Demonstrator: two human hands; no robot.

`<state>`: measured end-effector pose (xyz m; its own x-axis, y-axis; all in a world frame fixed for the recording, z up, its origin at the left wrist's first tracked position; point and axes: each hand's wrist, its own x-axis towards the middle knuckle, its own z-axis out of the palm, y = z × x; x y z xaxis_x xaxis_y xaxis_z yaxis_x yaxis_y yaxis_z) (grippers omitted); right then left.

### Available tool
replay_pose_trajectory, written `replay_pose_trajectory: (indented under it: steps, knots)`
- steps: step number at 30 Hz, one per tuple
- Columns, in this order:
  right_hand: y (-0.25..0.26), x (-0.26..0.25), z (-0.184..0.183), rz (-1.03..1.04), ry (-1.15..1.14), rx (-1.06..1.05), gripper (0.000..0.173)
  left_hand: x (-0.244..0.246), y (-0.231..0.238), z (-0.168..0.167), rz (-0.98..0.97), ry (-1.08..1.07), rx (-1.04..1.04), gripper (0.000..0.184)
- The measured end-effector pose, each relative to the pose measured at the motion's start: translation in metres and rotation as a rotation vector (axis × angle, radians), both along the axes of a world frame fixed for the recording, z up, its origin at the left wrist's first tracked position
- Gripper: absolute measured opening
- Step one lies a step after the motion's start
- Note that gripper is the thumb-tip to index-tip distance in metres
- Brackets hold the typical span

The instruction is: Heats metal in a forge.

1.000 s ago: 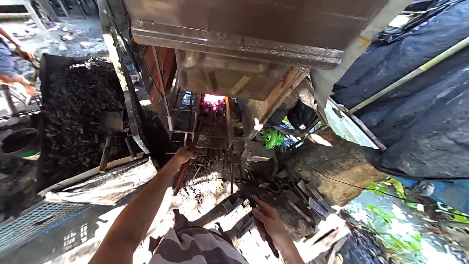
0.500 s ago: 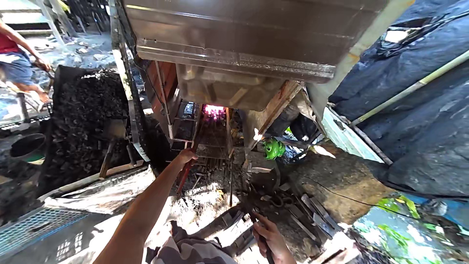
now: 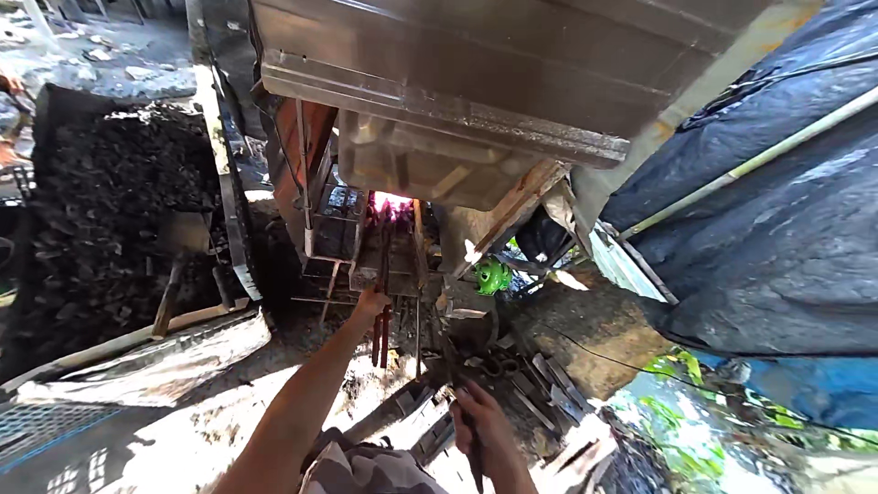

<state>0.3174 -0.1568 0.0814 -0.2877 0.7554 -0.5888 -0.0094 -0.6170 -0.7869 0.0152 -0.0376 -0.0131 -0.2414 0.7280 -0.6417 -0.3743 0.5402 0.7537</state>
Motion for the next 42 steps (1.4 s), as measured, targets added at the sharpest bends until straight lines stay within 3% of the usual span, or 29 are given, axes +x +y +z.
replay_pose_trajectory:
  steps: [4, 10, 14, 18, 22, 26, 28, 31, 36, 39, 42]
  knots:
    - [0.030, -0.036, 0.007, 0.025, -0.019, 0.011, 0.041, -0.003, -0.003, 0.000, -0.030, -0.008, 0.000, 0.057]
    - [0.045, -0.040, 0.021, 0.037, -0.103, 0.120, 0.041, -0.019, -0.015, 0.002, -0.047, -0.037, 0.017, 0.060]
    - [0.068, -0.054, 0.006, 0.049, -0.097, 0.103, 0.038, -0.023, -0.041, 0.000, -0.049, -0.021, 0.021, 0.062]
    - [0.075, -0.054, 0.018, 0.087, -0.179, 0.184, 0.040, -0.029, -0.082, 0.005, -0.094, 0.070, 0.066, 0.058]
    - [0.134, -0.076, 0.027, 0.228, -0.386, 0.398, 0.040, -0.034, -0.118, 0.013, -0.135, 0.152, 0.163, 0.058]
    - [0.190, -0.104, 0.013, 0.298, -0.485, 0.319, 0.041, -0.032, -0.148, 0.031, -0.122, 0.157, 0.271, 0.052]
    - [0.172, -0.100, 0.010, 0.270, -0.400, 0.291, 0.035, -0.033, -0.169, 0.037, -0.105, 0.182, 0.312, 0.049]
    - [0.138, -0.079, 0.008, 0.214, -0.401, 0.314, 0.043, -0.039, -0.198, 0.048, -0.083, 0.252, 0.307, 0.051]
    - [0.148, -0.034, -0.027, 0.154, -0.400, 0.383, 0.046, -0.034, -0.252, 0.072, -0.014, 0.353, 0.254, 0.050]
    - [0.186, -0.031, -0.063, 0.092, -0.385, 0.350, 0.042, -0.017, -0.285, 0.088, 0.045, 0.429, 0.151, 0.054]
    - [0.238, -0.040, -0.117, 0.151, -0.440, 0.310, 0.049, 0.011, -0.315, 0.108, 0.105, 0.462, 0.013, 0.041]
